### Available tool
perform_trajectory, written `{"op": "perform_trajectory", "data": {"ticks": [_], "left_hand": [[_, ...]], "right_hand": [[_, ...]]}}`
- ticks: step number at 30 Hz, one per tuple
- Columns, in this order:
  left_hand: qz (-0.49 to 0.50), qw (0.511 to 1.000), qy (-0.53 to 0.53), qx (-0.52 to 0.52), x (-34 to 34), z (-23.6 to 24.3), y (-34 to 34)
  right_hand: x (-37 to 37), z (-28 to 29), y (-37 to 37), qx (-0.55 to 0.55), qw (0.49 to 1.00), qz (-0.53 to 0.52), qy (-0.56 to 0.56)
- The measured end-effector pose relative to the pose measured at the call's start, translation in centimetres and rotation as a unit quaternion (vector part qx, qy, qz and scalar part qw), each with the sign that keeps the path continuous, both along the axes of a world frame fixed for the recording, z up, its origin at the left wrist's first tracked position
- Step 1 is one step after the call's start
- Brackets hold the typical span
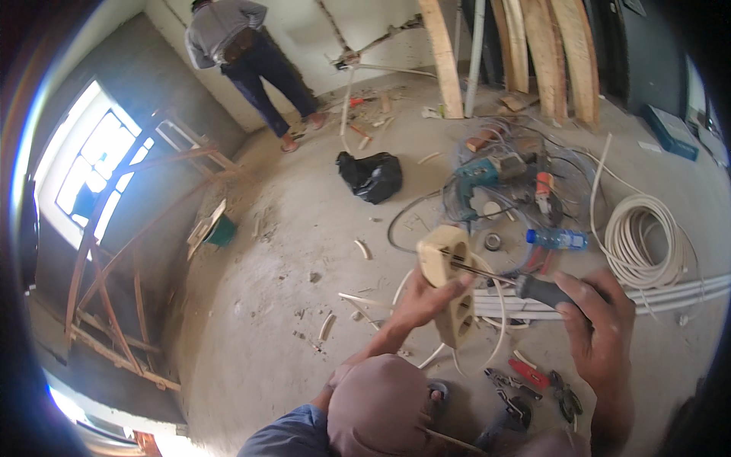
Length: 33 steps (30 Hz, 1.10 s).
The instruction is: The person disassembles an old power strip using a screwdriver and pliers, then begins wiring a new power strip by stripping insulation from a cable and securing the wires into the internal terminals of the new casing.
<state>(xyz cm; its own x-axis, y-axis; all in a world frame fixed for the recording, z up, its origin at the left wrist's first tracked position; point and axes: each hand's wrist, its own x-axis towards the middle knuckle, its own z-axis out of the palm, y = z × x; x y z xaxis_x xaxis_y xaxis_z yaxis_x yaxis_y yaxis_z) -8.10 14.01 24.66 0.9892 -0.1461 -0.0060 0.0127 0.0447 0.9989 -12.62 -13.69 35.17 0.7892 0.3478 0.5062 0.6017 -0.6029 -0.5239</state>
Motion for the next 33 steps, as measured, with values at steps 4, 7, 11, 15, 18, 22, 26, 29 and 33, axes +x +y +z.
{"op": "perform_trajectory", "data": {"ticks": [4, 7, 11, 15, 18, 22, 26, 29, 33], "left_hand": [[0.033, 0.999, -0.021, -0.005, -0.4, 0.7, 0.1], [0.027, 0.999, -0.029, 0.009, 0.1, 0.1, 0.0], [0.014, 0.999, -0.049, -0.015, 0.3, -0.2, -1.0], [0.023, 0.997, -0.052, -0.051, 0.0, -0.2, -0.2], [0.015, 0.998, -0.052, -0.017, -0.2, 0.1, 0.6], [-0.023, 0.999, -0.050, -0.003, 0.1, -0.1, -1.2], [-0.004, 0.999, -0.049, 0.008, -0.1, 0.0, -0.2], [-0.002, 0.998, -0.056, 0.005, 0.1, 0.1, -0.2], [0.005, 0.999, -0.044, 0.011, 0.2, 0.2, -0.3]], "right_hand": [[0.8, -0.6, 1.2, 0.060, 0.995, 0.030, -0.072], [0.7, 0.5, -0.4, 0.017, 0.999, 0.030, 0.040], [1.0, 0.0, -0.4, 0.109, 0.991, 0.060, -0.053], [0.7, -0.3, -0.9, -0.018, 0.996, 0.047, 0.080], [0.5, 0.1, 0.9, 0.089, 0.995, 0.023, -0.024], [-0.6, 0.0, -1.5, 0.014, 0.998, -0.006, 0.054], [0.3, -0.3, 0.7, 0.091, 0.993, -0.009, -0.070], [1.0, -0.7, -0.4, 0.047, 0.990, 0.078, -0.107], [0.9, -1.0, -0.6, 0.053, 0.997, 0.036, -0.042]]}}
